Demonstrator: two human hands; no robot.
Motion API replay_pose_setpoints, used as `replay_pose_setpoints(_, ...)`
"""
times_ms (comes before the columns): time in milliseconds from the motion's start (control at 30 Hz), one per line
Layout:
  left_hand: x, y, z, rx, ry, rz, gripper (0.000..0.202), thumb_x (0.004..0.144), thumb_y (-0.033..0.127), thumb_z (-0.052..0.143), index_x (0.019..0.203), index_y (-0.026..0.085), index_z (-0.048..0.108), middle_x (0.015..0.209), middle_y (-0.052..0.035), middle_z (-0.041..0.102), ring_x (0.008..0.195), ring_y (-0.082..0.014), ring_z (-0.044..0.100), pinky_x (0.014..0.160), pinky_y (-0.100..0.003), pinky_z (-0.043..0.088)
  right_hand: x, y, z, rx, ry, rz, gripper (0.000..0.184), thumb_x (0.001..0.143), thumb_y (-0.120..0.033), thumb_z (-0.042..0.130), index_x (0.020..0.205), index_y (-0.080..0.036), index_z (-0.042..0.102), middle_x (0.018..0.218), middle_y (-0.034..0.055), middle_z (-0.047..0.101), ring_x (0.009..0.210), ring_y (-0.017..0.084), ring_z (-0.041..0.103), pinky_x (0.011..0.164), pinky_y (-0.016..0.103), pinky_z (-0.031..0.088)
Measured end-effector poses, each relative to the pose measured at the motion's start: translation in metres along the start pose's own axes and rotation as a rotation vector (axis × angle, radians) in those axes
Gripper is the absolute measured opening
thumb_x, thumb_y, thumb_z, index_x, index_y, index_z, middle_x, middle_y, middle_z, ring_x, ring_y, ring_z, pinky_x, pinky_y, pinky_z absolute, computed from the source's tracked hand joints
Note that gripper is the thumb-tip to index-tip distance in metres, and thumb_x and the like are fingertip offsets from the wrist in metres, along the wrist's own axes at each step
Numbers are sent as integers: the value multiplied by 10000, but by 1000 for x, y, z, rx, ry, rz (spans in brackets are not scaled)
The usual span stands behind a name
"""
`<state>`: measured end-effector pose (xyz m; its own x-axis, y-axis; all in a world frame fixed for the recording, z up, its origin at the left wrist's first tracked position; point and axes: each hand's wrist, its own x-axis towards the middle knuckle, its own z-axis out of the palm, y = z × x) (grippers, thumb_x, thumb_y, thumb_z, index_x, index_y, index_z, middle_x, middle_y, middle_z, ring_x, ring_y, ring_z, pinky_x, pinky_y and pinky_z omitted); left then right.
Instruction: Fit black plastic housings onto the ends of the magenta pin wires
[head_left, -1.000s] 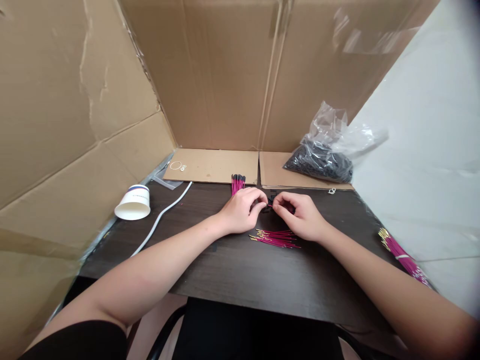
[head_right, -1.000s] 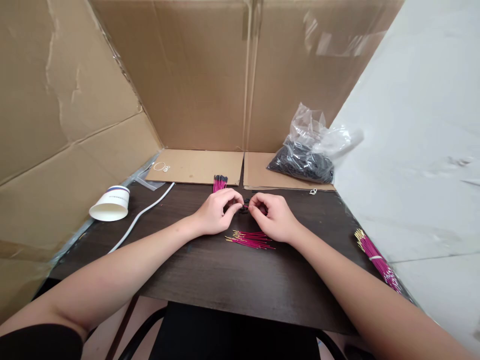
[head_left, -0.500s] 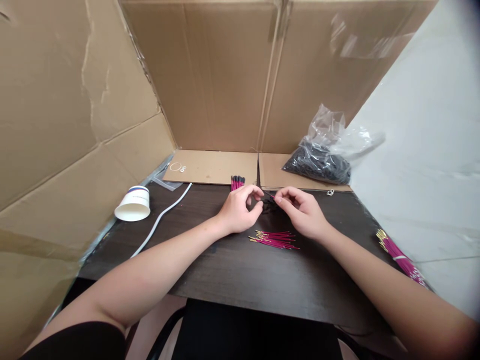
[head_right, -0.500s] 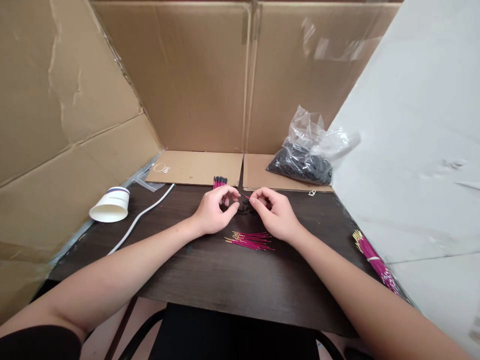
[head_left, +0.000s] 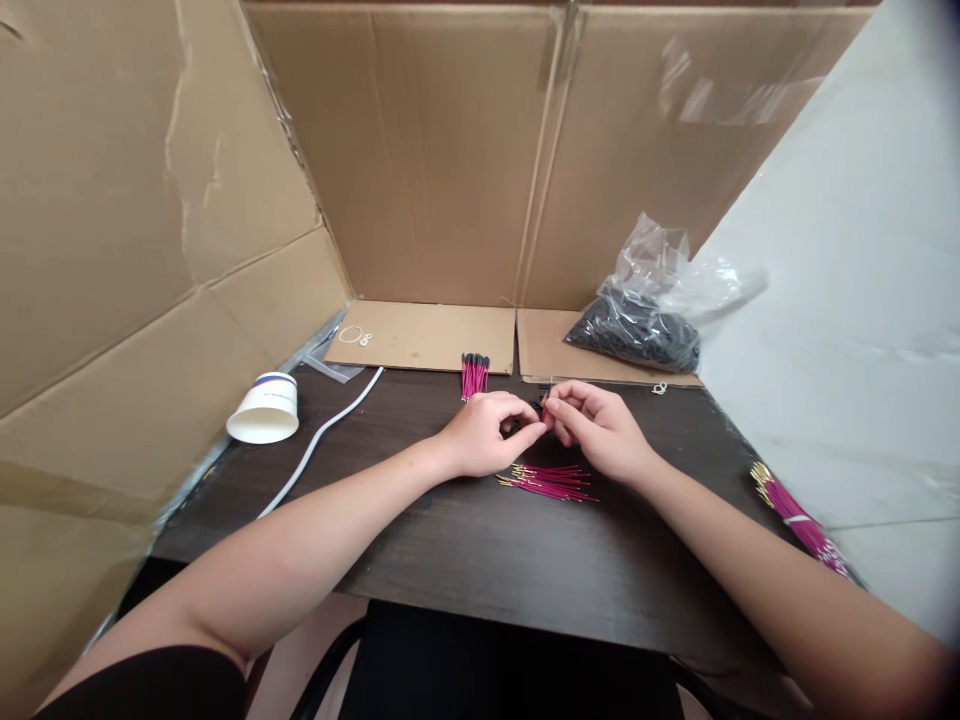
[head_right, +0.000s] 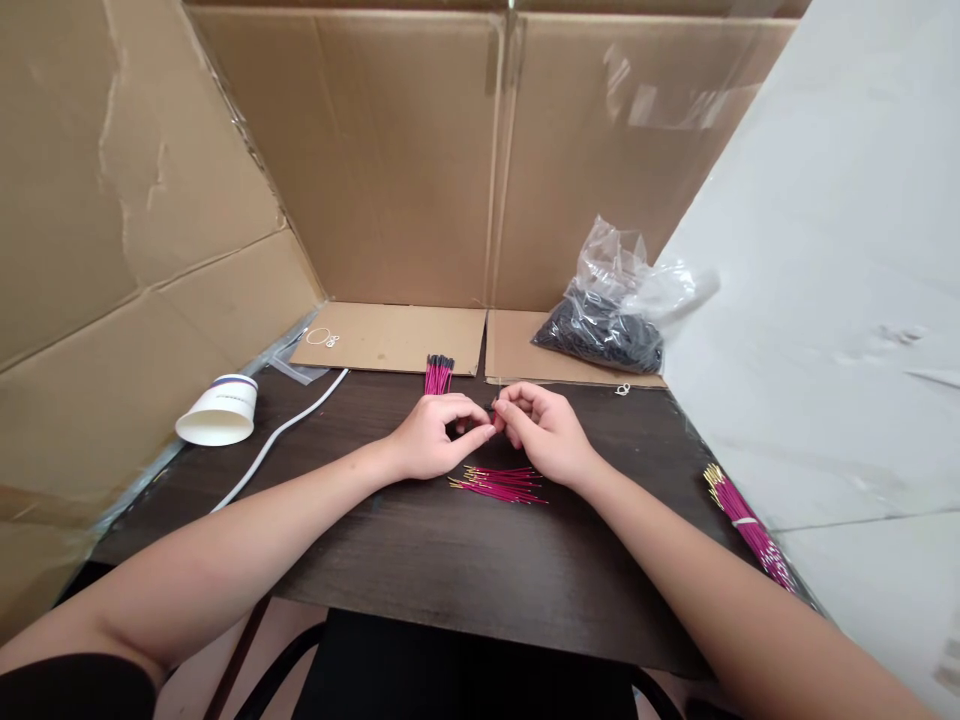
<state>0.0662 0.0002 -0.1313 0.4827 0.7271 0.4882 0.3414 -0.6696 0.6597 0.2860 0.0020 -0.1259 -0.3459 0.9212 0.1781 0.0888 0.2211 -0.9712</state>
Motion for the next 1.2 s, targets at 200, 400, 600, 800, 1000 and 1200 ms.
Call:
replay_pose_setpoints(200,-1,-3,3,-13,-26,-15,167,988,286,766,873,169,803,776,-32,750,657,-150,574,680,-322,482,-1,-2,1,-4,-4,-26,446,968,-628,778,906,-206,646,682,-32,585,585,115,480,582,282,427)
replay_pose_setpoints(400,-3,0,5,-66,-60,-87,241,1016,348,749,878,165,827,753,-34,752,640,-143,592,669,-308,479,-2,-2,3,29,-5,-2,448,953,-625,796,909,-201,656,722,-20,602,603,115,476,581,278,421)
replay_pose_setpoints(600,-3,-1,6,-44,-70,-56,258,1015,293,705,795,168,761,726,-32,730,631,-143,596,656,-298,485,-2,-1,4,36,-7,-4,447,945,-624,809,910,-203,664,725,-17,600,602,118,482,573,279,416)
replay_pose_setpoints(800,-3,-2,5,-23,-97,-20,228,1006,245,680,807,165,758,770,-45,757,653,-148,627,684,-303,505,-1,-1,3,17,45,-15,454,959,-629,793,921,-187,695,762,0,640,594,107,488,561,273,414)
replay_pose_setpoints(1000,-4,-1,4,-24,-95,-28,211,993,228,686,805,167,760,751,-34,747,642,-146,620,678,-304,496,-1,-2,2,7,74,-19,490,953,-667,787,907,-187,697,770,13,654,580,106,483,543,271,411)
replay_pose_setpoints(1200,-3,-1,4,-2,-91,-5,222,996,224,672,786,171,719,725,-19,709,636,-139,583,676,-299,478,-1,-1,3,20,42,5,477,933,-653,815,903,-192,698,763,7,656,581,108,489,544,272,411)
